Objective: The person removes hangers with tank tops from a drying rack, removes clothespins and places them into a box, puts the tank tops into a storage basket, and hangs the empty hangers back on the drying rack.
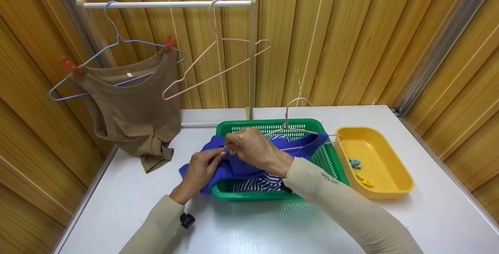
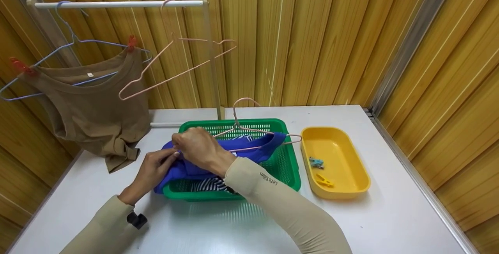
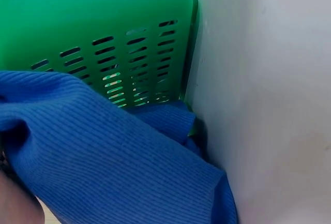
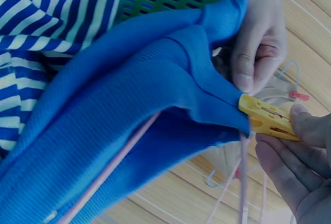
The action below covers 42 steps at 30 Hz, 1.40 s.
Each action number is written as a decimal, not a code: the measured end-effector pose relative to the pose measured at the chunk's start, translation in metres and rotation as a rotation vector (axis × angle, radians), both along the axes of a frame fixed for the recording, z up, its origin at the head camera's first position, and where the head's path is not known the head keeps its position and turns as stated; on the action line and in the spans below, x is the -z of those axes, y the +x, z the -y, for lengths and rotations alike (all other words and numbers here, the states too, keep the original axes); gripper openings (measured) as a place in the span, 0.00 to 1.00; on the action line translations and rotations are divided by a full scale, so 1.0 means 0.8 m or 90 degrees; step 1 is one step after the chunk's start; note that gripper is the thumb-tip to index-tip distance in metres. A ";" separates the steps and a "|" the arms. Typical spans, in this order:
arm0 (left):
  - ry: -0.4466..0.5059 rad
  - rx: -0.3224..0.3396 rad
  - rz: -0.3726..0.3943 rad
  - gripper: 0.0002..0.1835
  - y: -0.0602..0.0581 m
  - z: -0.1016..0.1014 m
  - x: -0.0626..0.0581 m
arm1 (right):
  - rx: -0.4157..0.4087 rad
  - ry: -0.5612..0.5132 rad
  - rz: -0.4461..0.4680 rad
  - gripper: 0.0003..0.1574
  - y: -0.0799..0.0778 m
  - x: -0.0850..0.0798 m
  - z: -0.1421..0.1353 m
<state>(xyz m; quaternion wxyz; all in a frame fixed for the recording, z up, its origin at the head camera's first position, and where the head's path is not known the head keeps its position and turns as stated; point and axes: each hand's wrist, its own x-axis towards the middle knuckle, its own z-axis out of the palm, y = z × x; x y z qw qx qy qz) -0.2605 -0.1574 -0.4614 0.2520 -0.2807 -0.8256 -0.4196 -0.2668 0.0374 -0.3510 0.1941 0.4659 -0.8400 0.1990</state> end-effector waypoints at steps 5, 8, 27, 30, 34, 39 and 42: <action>-0.001 0.000 -0.004 0.10 -0.001 0.000 -0.002 | -0.007 -0.026 0.002 0.04 0.012 -0.018 -0.007; -0.002 -0.002 0.000 0.10 0.000 0.000 -0.002 | -0.004 -0.035 0.014 0.04 0.019 -0.028 -0.015; -0.001 -0.018 0.017 0.10 0.003 -0.001 0.001 | 0.043 -0.097 -0.012 0.23 0.034 -0.071 -0.107; 0.001 -0.021 0.016 0.10 0.003 0.000 0.001 | 0.056 -0.109 -0.038 0.22 0.035 -0.072 -0.127; 0.003 -0.020 0.023 0.10 0.004 0.000 0.002 | 0.089 -0.120 -0.039 0.21 0.037 -0.071 -0.157; 0.000 -0.021 0.026 0.10 0.005 -0.001 0.002 | 0.147 -0.143 -0.013 0.22 0.039 -0.065 -0.196; 0.000 -0.023 0.023 0.10 0.003 -0.001 0.001 | 0.183 -0.155 -0.014 0.23 0.037 -0.061 -0.219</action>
